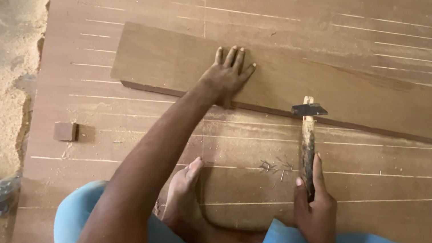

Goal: The person hammers nails into a long wooden board placed over other wooden panels on the floor, holding the board steady with one hand while driving nails with a hammer.

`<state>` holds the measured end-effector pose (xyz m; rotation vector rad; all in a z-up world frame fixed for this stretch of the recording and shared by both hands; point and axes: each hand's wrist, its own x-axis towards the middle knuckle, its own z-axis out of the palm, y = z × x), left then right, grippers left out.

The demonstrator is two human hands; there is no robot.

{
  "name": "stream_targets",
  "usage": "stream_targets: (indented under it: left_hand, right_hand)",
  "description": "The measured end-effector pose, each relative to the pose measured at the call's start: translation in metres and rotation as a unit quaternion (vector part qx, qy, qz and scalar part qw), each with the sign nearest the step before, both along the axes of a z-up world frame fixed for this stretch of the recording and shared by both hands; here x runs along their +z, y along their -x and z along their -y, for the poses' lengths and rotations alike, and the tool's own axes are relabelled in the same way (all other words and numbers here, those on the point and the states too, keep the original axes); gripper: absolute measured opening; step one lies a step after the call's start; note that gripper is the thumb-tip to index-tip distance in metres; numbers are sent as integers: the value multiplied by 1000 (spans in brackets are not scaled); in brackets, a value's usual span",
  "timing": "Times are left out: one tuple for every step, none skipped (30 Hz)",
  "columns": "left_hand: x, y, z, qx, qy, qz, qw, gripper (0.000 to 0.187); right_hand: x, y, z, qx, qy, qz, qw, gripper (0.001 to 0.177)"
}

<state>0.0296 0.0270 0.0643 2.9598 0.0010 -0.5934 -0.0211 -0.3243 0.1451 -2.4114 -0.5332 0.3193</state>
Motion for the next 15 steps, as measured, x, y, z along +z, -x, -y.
stream_targets:
  left_hand:
    - [4,-1,2,-2,-3,-3,1000,133]
    - [7,0,2,-2,-6,-6,1000,133]
    - [10,0,2,2,10,-9,1000,133]
    - [13,-1,1,5,26,-11,1000,133]
    - [15,-3,-1,7,42,-14,999,133]
    - [17,-5,-2,10,46,-19,999,132]
    - [18,-7,-4,12,51,-24,998,131]
    - [20,-8,-5,16,57,-31,998,130]
    - [22,-10,-5,14,60,-46,997,130]
    - [26,-14,-7,12,61,-59,996,130]
    - [31,-16,-9,9,62,-72,995,130]
    - [35,-18,-11,17,73,-81,994,122]
    - [40,-21,-14,21,83,-89,992,120]
    - [42,-21,-14,28,96,-97,990,119]
    - [44,-22,-13,30,109,-107,988,117]
  right_hand:
    - [-1,0,1,7,-10,6,1000,66]
    - [-3,0,2,17,-13,20,1000,66]
    - [-4,0,3,28,-15,33,999,66]
    - [-6,0,4,37,-19,46,998,66]
    - [-6,0,6,74,1,92,993,67]
    - [-4,-1,9,110,22,136,984,69]
    - [-2,-4,12,145,42,180,972,71]
    - [2,-8,15,197,103,223,949,71]
    - [10,-15,19,248,163,264,918,72]
    - [15,-22,19,295,221,303,879,74]
    - [20,-30,17,338,222,359,841,77]
    - [25,-42,14,379,224,413,797,81]
    - [28,-55,9,418,226,464,748,85]
    - [31,-69,5,434,271,483,710,81]
    - [33,-83,0,450,315,500,670,77]
